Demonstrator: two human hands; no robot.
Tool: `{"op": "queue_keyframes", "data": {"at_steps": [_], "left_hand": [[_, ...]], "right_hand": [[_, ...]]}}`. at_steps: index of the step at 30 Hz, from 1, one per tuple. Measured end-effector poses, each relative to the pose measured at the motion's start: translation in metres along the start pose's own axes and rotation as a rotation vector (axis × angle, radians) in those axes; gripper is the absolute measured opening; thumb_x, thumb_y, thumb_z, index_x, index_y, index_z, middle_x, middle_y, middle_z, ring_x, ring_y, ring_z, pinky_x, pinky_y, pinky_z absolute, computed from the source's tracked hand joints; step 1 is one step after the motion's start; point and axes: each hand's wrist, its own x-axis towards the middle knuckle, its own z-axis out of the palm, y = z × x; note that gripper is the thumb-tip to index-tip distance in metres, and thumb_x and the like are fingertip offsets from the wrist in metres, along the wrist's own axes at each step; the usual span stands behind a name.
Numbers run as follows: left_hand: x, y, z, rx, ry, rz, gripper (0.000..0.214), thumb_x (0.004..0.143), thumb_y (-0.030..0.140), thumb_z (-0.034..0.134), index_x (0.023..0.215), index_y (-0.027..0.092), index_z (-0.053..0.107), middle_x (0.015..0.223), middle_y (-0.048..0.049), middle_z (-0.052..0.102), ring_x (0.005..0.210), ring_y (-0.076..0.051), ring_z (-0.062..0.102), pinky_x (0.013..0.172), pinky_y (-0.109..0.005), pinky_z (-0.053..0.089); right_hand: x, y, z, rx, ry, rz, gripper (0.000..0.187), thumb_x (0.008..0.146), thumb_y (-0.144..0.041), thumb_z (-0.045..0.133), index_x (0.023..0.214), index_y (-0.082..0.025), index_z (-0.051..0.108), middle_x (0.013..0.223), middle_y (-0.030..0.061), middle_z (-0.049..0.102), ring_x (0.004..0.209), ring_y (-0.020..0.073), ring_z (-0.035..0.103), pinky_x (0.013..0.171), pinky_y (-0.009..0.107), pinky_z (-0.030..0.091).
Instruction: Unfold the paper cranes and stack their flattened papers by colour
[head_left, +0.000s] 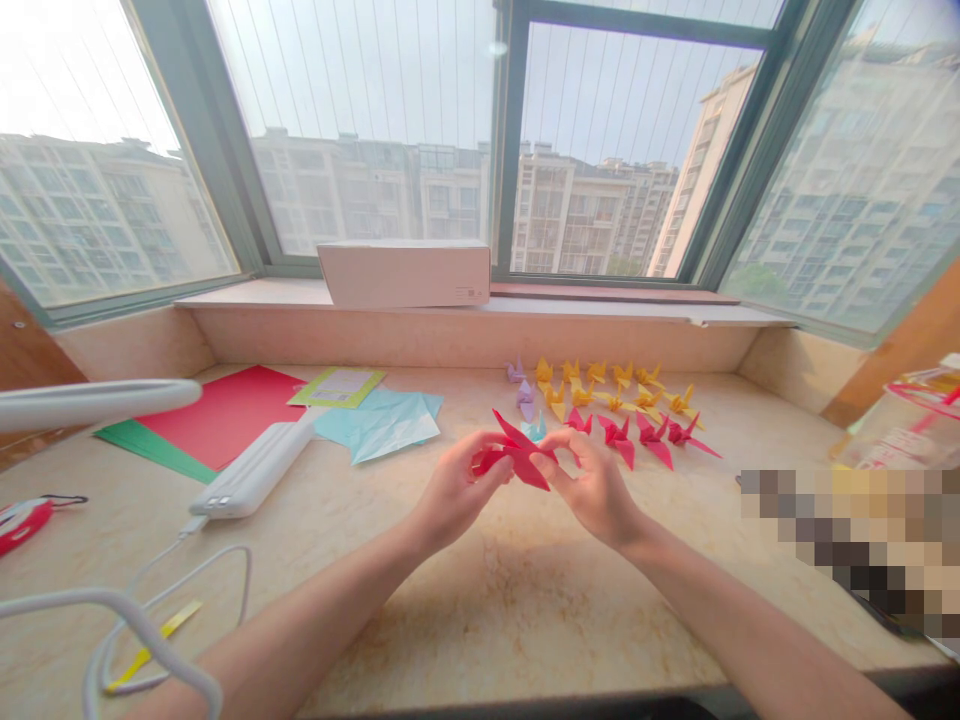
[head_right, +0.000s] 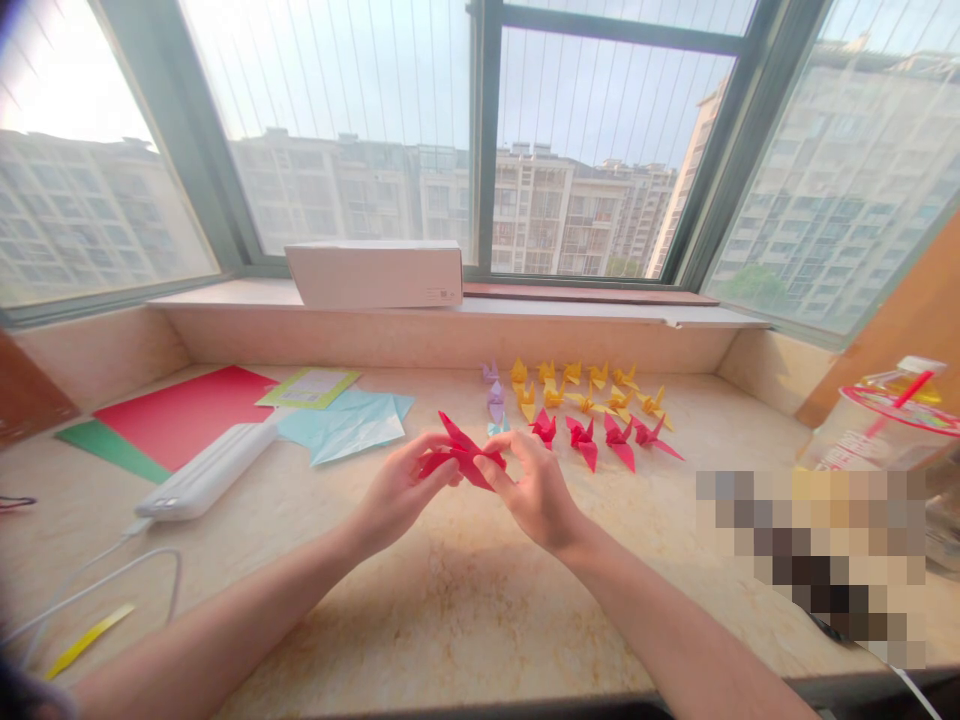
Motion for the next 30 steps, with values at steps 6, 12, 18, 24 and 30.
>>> {"op": "queue_keyframes", "data": {"at_steps": [6, 12, 18, 24, 30], "left_hand": [[-0.002, 0.000, -0.001, 0.038, -0.079, -0.004, 0.023, 0.088, 0.032, 0.064, 0.101, 0.014, 0.065, 0.090, -0.0076, 0.071, 0.075, -0.014, 0.063, 0.072, -0.029, 0.052], [-0.002, 0.003, -0.001, -0.074, -0.098, -0.019, 0.025, 0.088, 0.030, 0.066, 0.107, 0.015, 0.061, 0.092, -0.0076, 0.071, 0.077, -0.014, 0.063, 0.070, -0.027, 0.051], [-0.002, 0.003, 0.001, -0.231, 0.008, 0.019, 0.038, 0.083, 0.027, 0.071, 0.113, 0.021, 0.050, 0.094, -0.0036, 0.067, 0.082, -0.015, 0.064, 0.070, -0.027, 0.052], [0.000, -0.006, 0.002, -0.239, 0.035, 0.047, 0.039, 0.079, 0.024, 0.075, 0.104, 0.022, 0.045, 0.098, -0.0037, 0.065, 0.092, -0.016, 0.064, 0.075, -0.027, 0.051], [0.000, -0.003, 0.005, -0.156, 0.137, 0.003, 0.048, 0.076, 0.023, 0.077, 0.108, 0.022, 0.041, 0.095, -0.0005, 0.062, 0.081, -0.013, 0.063, 0.072, -0.027, 0.051]], "right_hand": [[0.001, 0.006, 0.002, 0.188, -0.016, 0.188, 0.019, 0.087, -0.039, 0.063, 0.092, -0.022, 0.058, 0.089, 0.0040, 0.069, 0.085, 0.0209, 0.067, 0.074, 0.032, 0.052], [0.004, 0.009, 0.005, 0.488, -0.104, 0.299, 0.027, 0.086, -0.044, 0.065, 0.093, -0.023, 0.049, 0.079, 0.0012, 0.069, 0.074, 0.0194, 0.068, 0.069, 0.032, 0.052], [0.006, 0.007, 0.005, 0.591, -0.092, 0.375, 0.038, 0.080, -0.052, 0.070, 0.092, -0.023, 0.048, 0.072, 0.0005, 0.069, 0.066, 0.0192, 0.067, 0.063, 0.032, 0.051], [0.007, 0.003, 0.006, 0.625, -0.092, 0.410, 0.040, 0.080, -0.052, 0.069, 0.094, -0.023, 0.046, 0.068, -0.0011, 0.069, 0.063, 0.0193, 0.068, 0.061, 0.031, 0.050], [0.004, 0.001, 0.010, 0.717, -0.159, 0.395, 0.036, 0.082, -0.046, 0.070, 0.097, -0.025, 0.045, 0.079, -0.0003, 0.071, 0.069, 0.0182, 0.069, 0.065, 0.031, 0.053]]}}
